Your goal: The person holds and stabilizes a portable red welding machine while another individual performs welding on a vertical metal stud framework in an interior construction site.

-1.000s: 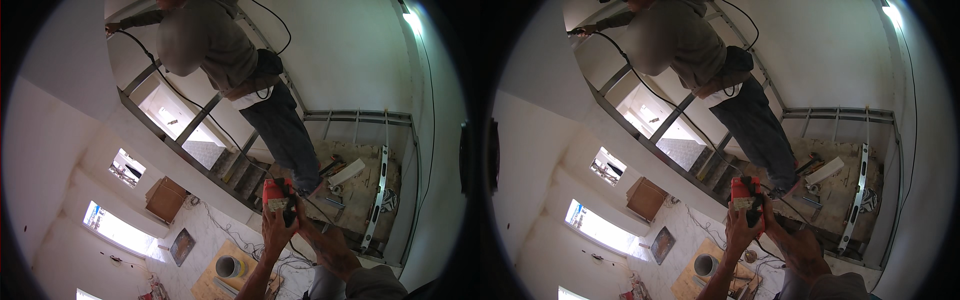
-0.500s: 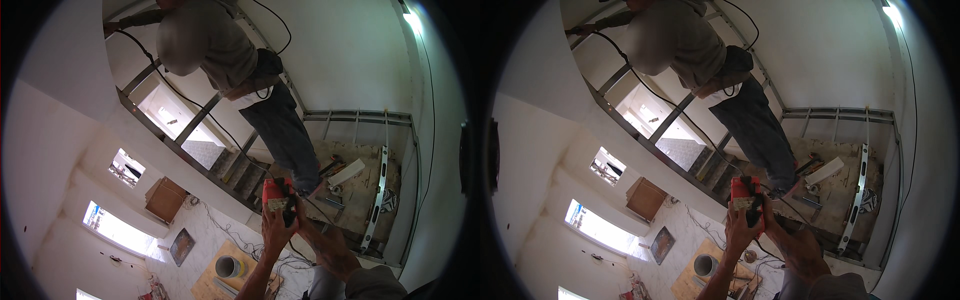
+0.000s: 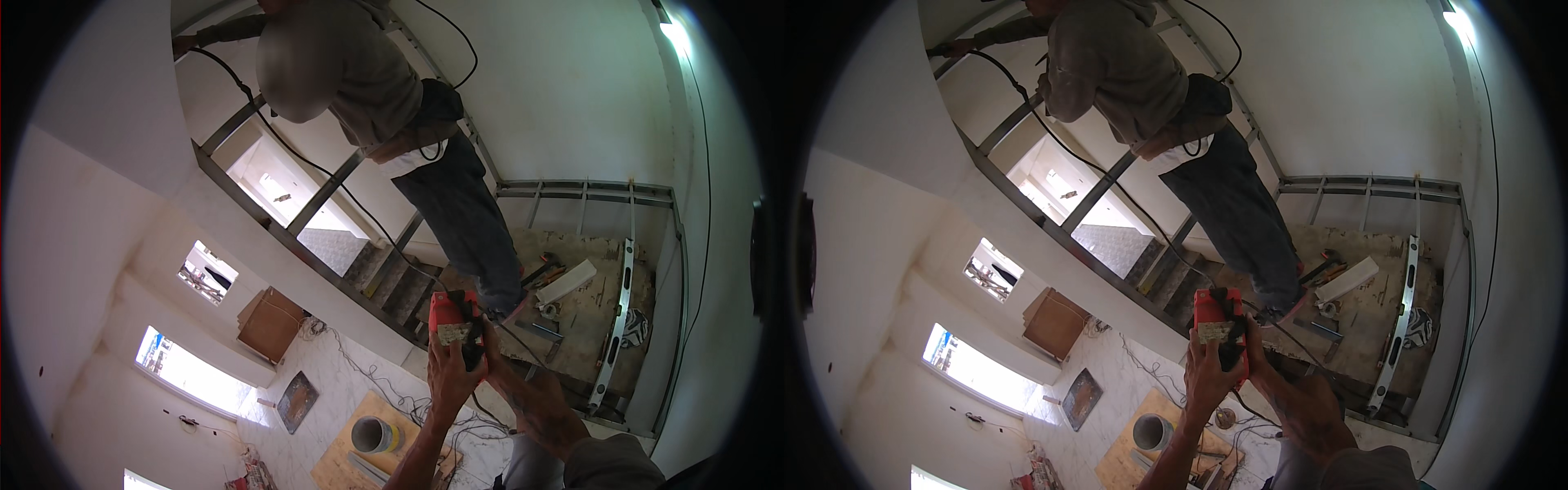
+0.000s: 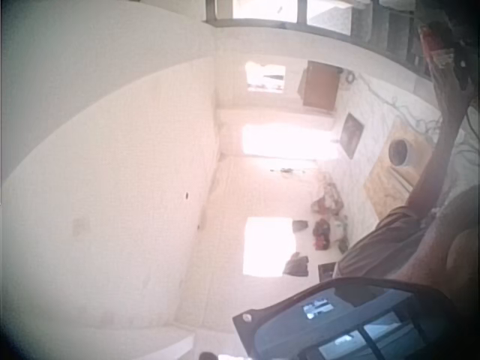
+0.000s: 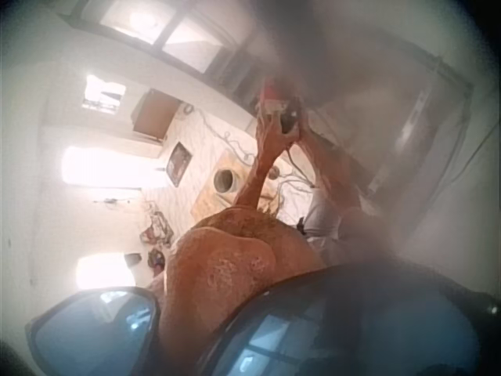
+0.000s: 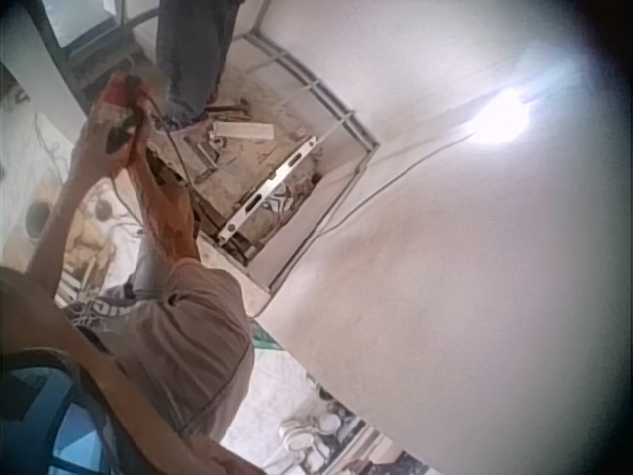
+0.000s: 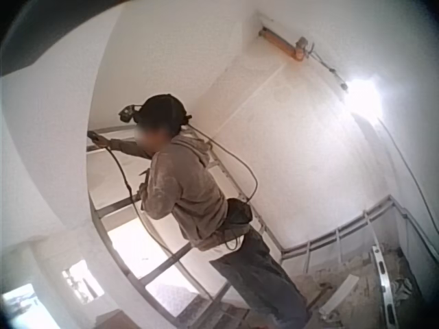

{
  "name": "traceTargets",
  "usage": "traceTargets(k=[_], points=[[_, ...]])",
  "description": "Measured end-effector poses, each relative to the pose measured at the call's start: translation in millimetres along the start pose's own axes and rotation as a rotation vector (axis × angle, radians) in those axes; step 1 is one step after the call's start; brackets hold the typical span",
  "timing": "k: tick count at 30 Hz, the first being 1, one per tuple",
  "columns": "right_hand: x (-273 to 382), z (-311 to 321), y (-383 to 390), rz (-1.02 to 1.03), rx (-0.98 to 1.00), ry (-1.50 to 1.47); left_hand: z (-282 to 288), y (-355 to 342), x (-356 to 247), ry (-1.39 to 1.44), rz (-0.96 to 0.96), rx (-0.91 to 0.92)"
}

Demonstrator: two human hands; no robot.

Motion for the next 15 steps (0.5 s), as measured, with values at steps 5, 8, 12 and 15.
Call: traceTargets(k=[5,8,12,15], points=[[-1.5,2.5,-0.7,-0.003,0.008,-0.007,1.2,-0.8,-1.6,-0.001,-0.009,0.0],[-4.4,5.7,-3.1,-0.018,0.113,-0.115,2.1,-0.7,-2.8,0.0,-0.009,0.004],[-19.4,32.2,-23.2,-0.031,0.131,-0.201,0.2,-1.5,-6.3,-0.005,-0.024,-0.005],[-22.5,39.9,-26.3,-0.052,0.118,-0.223,-0.8,-2.1,-5.3,-0.004,-0.035,-0.021]])
Point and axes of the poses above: each hand's wrist, its own y-axis away from the middle knuckle, its own z-axis out of the back of the hand, x = y × z, the point moved 1 cm from there along -y, towards the middle knuckle, and after that the axes turned 1 degree about -z, right-handed, at the moved point
